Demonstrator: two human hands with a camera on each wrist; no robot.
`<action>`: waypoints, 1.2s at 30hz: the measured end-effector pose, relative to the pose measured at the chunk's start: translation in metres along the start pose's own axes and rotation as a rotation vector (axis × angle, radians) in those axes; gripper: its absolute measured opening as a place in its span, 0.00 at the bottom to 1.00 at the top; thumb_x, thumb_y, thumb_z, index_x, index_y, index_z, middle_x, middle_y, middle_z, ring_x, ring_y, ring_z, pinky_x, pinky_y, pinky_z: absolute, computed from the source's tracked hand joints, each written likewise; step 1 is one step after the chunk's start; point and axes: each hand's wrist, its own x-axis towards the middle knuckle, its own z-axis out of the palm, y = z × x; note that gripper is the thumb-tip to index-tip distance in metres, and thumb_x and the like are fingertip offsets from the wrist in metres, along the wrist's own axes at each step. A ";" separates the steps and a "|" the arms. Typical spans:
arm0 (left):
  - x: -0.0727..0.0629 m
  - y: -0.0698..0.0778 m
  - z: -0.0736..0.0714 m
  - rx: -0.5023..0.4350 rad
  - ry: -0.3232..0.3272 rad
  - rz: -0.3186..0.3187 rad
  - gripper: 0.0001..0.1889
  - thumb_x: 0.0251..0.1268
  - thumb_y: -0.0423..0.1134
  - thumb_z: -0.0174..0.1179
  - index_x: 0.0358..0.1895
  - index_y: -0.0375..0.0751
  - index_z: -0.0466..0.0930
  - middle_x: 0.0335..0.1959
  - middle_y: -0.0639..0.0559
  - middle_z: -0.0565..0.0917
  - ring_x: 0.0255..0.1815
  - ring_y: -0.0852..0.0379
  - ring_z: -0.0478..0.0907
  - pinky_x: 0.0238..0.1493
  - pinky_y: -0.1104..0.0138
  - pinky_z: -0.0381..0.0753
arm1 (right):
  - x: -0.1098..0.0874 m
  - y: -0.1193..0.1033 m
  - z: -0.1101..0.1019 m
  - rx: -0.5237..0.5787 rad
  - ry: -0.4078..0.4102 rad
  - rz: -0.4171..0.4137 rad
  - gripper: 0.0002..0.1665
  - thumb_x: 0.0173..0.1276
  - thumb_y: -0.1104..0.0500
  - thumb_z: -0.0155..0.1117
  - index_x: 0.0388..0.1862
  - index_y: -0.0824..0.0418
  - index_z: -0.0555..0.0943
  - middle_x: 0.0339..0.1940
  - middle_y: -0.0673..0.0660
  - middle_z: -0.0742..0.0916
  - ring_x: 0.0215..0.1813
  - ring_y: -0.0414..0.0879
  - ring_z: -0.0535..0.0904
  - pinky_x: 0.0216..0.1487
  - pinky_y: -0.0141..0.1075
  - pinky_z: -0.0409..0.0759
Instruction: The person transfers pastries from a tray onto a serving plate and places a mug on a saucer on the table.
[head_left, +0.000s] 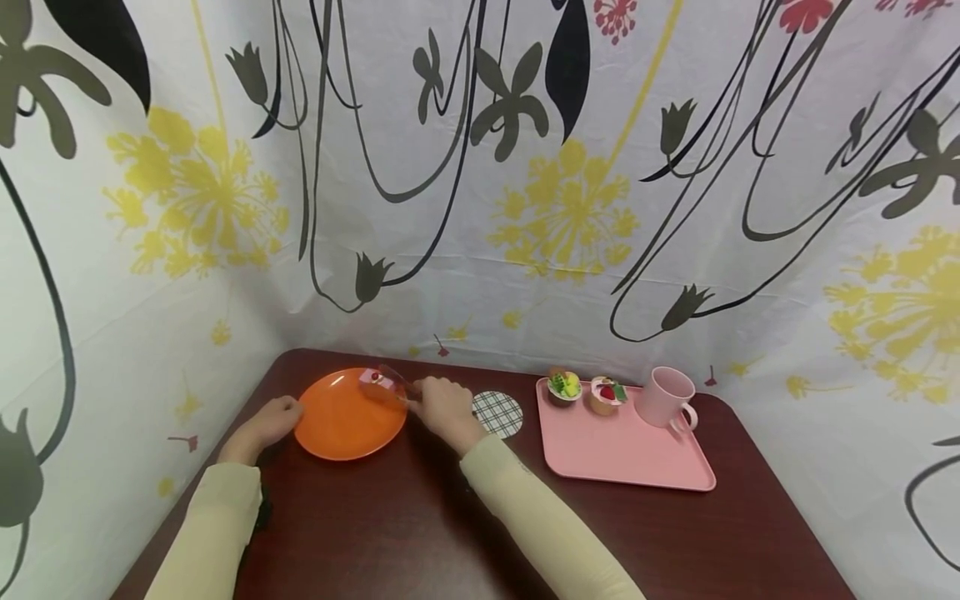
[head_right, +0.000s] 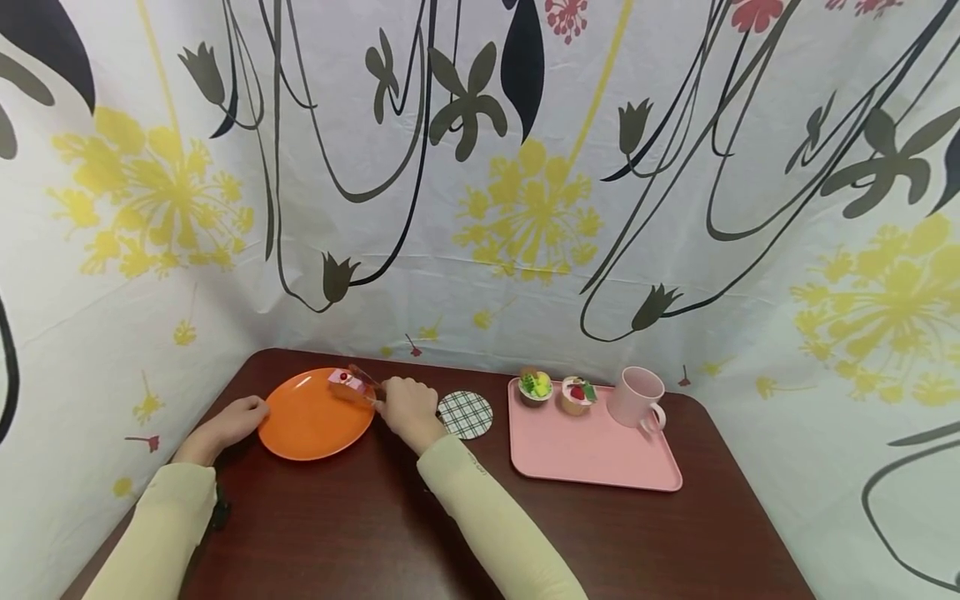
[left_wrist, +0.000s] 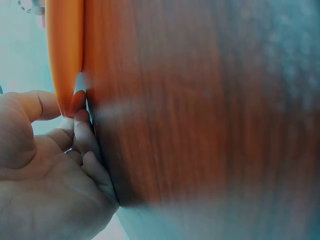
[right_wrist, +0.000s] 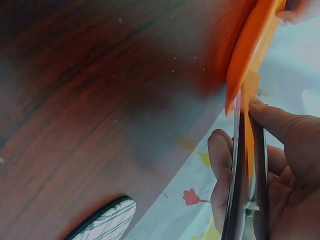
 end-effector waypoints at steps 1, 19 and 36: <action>0.001 0.000 0.000 0.002 0.000 -0.002 0.14 0.82 0.42 0.39 0.37 0.37 0.67 0.32 0.47 0.69 0.35 0.50 0.67 0.41 0.59 0.65 | 0.000 0.000 0.000 0.000 -0.001 0.002 0.19 0.76 0.38 0.69 0.55 0.46 0.91 0.38 0.51 0.92 0.36 0.52 0.84 0.35 0.47 0.79; 0.004 -0.004 -0.001 -0.006 -0.015 -0.022 0.17 0.81 0.46 0.42 0.43 0.33 0.71 0.36 0.43 0.71 0.41 0.46 0.70 0.44 0.56 0.68 | -0.009 0.012 -0.004 0.060 0.010 0.018 0.32 0.72 0.33 0.71 0.68 0.46 0.86 0.56 0.51 0.93 0.50 0.54 0.89 0.47 0.52 0.86; -0.001 -0.017 -0.007 0.007 -0.003 -0.054 0.21 0.82 0.47 0.39 0.48 0.29 0.72 0.41 0.38 0.75 0.45 0.43 0.72 0.48 0.53 0.72 | -0.021 0.024 -0.008 0.115 0.075 -0.007 0.33 0.67 0.35 0.75 0.68 0.45 0.85 0.49 0.48 0.93 0.39 0.48 0.87 0.34 0.44 0.80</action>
